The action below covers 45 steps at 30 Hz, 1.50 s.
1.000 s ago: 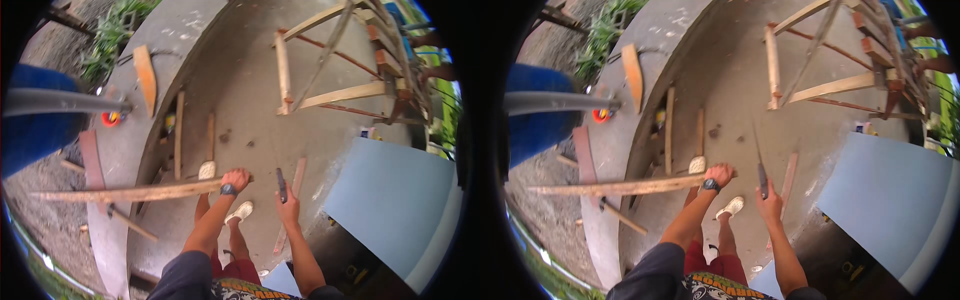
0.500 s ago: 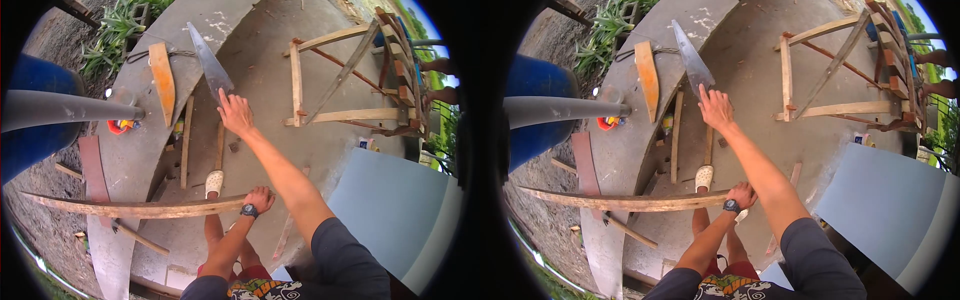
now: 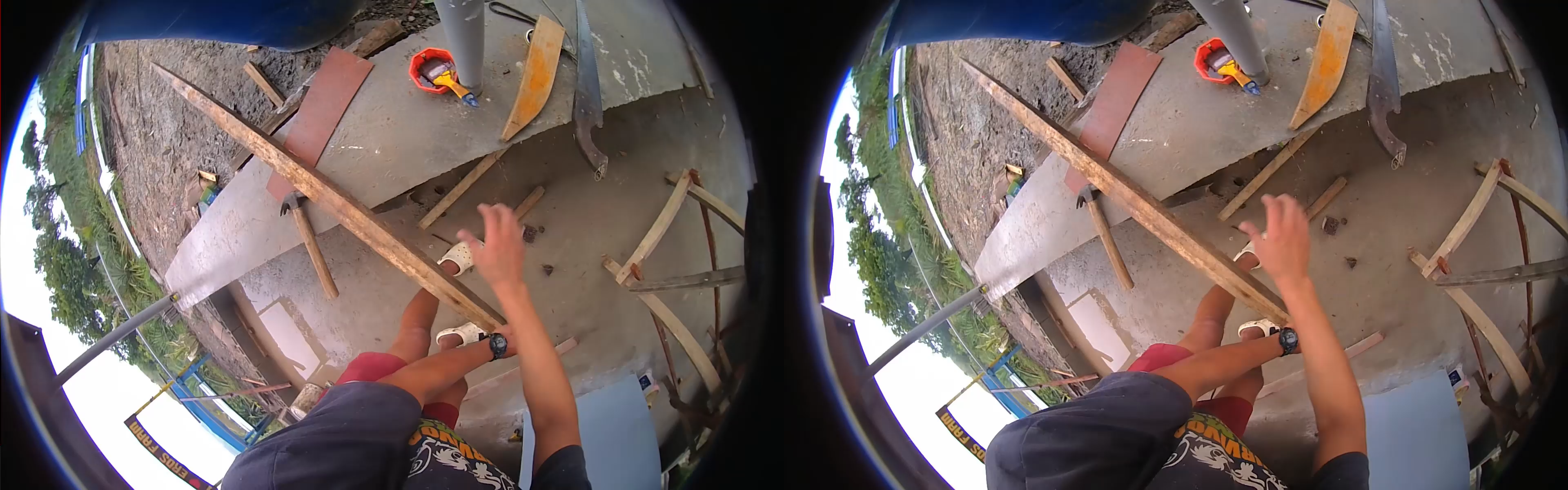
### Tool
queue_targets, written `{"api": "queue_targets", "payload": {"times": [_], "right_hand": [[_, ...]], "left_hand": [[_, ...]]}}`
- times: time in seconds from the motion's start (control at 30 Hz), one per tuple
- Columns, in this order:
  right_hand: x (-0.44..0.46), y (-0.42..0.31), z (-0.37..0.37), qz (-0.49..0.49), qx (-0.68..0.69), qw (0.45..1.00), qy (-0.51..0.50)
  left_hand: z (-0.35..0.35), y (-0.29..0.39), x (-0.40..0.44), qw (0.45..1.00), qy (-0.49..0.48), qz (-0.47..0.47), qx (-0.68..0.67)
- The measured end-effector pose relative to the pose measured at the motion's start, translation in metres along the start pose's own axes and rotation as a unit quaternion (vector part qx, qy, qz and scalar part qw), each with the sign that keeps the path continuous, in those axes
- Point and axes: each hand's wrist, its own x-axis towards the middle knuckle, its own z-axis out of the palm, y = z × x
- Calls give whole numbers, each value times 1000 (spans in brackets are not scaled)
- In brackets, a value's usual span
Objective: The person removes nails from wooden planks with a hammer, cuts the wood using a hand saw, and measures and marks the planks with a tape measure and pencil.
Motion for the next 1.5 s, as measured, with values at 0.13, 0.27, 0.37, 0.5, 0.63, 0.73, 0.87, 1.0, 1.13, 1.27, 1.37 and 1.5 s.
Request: {"api": "queue_targets", "payload": {"times": [0.13,0.27,0.37,0.5,0.63,0.73,0.87,1.0,1.13,1.27,1.37,1.5], "right_hand": [[-98,-55,86,-67,4,980,-188],[-126,-28,133,23,-21,962,-273],[-149,-22,129,13,-28,974,-223],[-208,9,77,47,-34,972,-228],[-270,47,17,58,-58,969,-232],[-326,91,-14,81,-79,969,-221],[-394,162,-55,150,-110,948,-259],[-429,213,-73,167,-181,930,-272],[-444,239,-60,229,-245,912,-237],[-431,211,-56,254,-281,911,-161],[-384,80,-130,272,-128,954,-21],[-372,-31,-269,340,-86,914,206]], "left_hand": [[7,-13,-17,997,-40,-53,37],[21,17,-24,998,-43,-33,37],[33,53,-29,999,-36,6,34],[56,127,-30,995,-7,96,9],[69,189,-40,983,23,183,0],[68,211,-64,975,34,219,0],[69,200,-109,982,7,182,-47],[63,139,-151,994,-57,12,-88],[-8,72,-194,984,-2,-113,-140],[-94,21,-231,966,77,-137,-205],[-244,36,-249,929,248,-138,-237],[-434,81,-281,836,437,-28,-330]]}}
